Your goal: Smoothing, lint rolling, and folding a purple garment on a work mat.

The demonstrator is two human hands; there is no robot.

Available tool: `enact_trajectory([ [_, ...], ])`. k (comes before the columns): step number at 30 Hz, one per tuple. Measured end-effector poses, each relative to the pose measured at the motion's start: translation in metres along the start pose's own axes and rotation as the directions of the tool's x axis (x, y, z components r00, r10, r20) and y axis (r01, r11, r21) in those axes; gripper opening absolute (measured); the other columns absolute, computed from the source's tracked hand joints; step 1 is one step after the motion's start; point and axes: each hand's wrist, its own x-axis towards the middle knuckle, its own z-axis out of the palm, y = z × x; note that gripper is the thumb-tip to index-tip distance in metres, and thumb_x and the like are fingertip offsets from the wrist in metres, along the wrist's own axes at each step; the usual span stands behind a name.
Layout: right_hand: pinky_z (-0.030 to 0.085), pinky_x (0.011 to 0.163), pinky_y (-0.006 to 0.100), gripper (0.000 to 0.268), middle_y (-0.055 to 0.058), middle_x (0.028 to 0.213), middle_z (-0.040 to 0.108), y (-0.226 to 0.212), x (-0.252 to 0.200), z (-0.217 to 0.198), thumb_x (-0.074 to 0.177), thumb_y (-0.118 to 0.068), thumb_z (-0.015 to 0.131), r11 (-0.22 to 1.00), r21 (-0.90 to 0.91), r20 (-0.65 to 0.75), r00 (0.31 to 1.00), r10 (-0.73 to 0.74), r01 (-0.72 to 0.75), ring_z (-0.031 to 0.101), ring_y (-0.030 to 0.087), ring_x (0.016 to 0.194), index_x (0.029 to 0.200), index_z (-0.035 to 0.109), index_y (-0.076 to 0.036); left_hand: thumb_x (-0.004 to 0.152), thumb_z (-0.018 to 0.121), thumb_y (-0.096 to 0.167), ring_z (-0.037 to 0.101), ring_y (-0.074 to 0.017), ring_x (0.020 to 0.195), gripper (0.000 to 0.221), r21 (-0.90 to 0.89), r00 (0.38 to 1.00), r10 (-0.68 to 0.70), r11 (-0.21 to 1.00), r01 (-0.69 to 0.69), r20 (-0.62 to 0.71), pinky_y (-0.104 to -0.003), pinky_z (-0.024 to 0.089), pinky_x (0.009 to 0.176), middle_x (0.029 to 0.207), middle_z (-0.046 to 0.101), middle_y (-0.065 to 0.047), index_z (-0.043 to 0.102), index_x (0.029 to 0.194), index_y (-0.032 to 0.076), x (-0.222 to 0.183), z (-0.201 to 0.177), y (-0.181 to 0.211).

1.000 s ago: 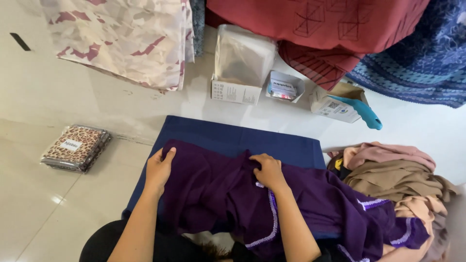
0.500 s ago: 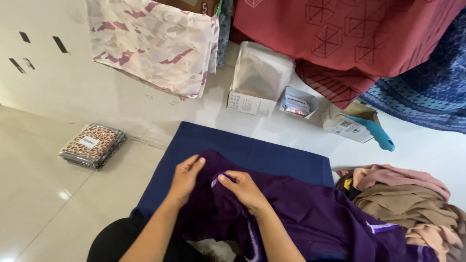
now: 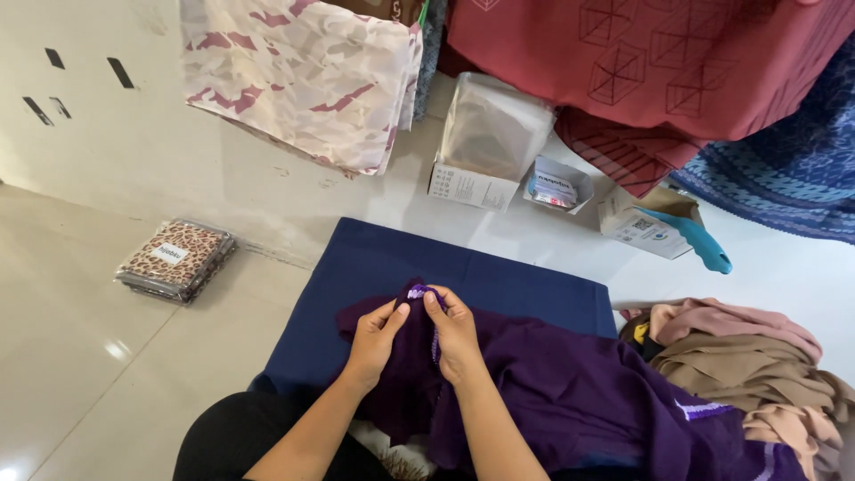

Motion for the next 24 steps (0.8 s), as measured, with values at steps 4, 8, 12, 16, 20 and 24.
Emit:
enact_trajectory([
  [4, 0.062, 0.068, 0.031, 0.017, 0.009, 0.086, 0.070, 0.002, -0.005, 0.003, 0.098, -0.011, 0.069, 0.999, 0.044, 0.042, 0.999, -0.027, 0.025, 0.070, 0.017, 0.076, 0.112, 0.073, -0.003, 0.098, 0.070, 0.016, 0.070, -0.0175, 0.113, 0.037, 0.043, 1.000, 0.030, 0.999, -0.030, -0.003, -0.034, 0.055, 0.098, 0.125, 0.076, -0.013, 0.071, 0.133, 0.004, -0.004, -0.001, 0.007],
  [8, 0.062, 0.070, 0.031, 0.017, 0.009, 0.090, 0.070, 0.001, -0.009, 0.006, 0.099, -0.009, 0.067, 0.998, 0.055, 0.072, 0.997, -0.040, 0.036, 0.070, 0.018, 0.079, 0.114, 0.071, -0.002, 0.096, 0.072, 0.014, 0.067, -0.0176, 0.117, 0.040, 0.030, 0.998, 0.067, 0.997, -0.067, 0.002, -0.036, 0.054, 0.102, 0.127, 0.075, -0.013, 0.070, 0.134, 0.004, -0.006, -0.001, 0.008],
  [12, 0.060, 0.067, 0.028, 0.016, 0.008, 0.087, 0.070, -0.007, -0.018, 0.013, 0.099, -0.009, 0.067, 0.997, -0.044, 0.027, 0.998, -0.065, 0.066, 0.067, 0.015, 0.074, 0.113, 0.071, -0.003, 0.098, 0.070, 0.017, 0.069, -0.0199, 0.116, 0.035, 0.100, 0.995, 0.090, 0.991, -0.085, -0.045, -0.036, 0.054, 0.101, 0.125, 0.076, -0.014, 0.072, 0.130, 0.003, -0.011, 0.003, 0.008],
  [16, 0.058, 0.067, 0.026, 0.013, 0.006, 0.084, 0.068, -0.010, -0.023, 0.015, 0.099, -0.007, 0.067, 0.983, -0.138, 0.011, 0.992, -0.123, 0.123, 0.063, 0.012, 0.073, 0.111, 0.072, -0.003, 0.098, 0.070, 0.019, 0.071, -0.0168, 0.112, 0.030, 0.150, 0.990, 0.128, 0.982, -0.118, -0.056, -0.034, 0.056, 0.098, 0.118, 0.079, -0.010, 0.076, 0.125, 0.006, -0.014, 0.004, 0.010],
  [20, 0.053, 0.071, 0.025, 0.015, 0.002, 0.090, 0.066, 0.000, -0.011, -0.003, 0.090, -0.012, 0.080, 0.864, -0.376, 0.069, 0.940, -0.335, 0.335, 0.060, 0.009, 0.081, 0.105, 0.077, -0.009, 0.097, 0.071, 0.020, 0.074, -0.0163, 0.107, 0.024, 0.335, 0.971, 0.233, 0.920, -0.202, -0.055, -0.033, 0.058, 0.094, 0.109, 0.082, -0.006, 0.082, 0.116, 0.011, -0.018, 0.003, 0.021],
  [24, 0.054, 0.079, 0.031, 0.012, 0.005, 0.094, 0.069, -0.017, -0.014, -0.009, 0.086, -0.012, 0.084, 0.691, -0.506, 0.241, 0.854, -0.461, 0.516, 0.064, 0.014, 0.086, 0.097, 0.081, -0.009, 0.098, 0.068, 0.017, 0.075, -0.0239, 0.104, 0.021, 0.429, 0.936, 0.352, 0.843, -0.323, 0.013, -0.038, 0.059, 0.089, 0.102, 0.083, -0.009, 0.083, 0.111, 0.010, -0.021, 0.003, 0.027],
])
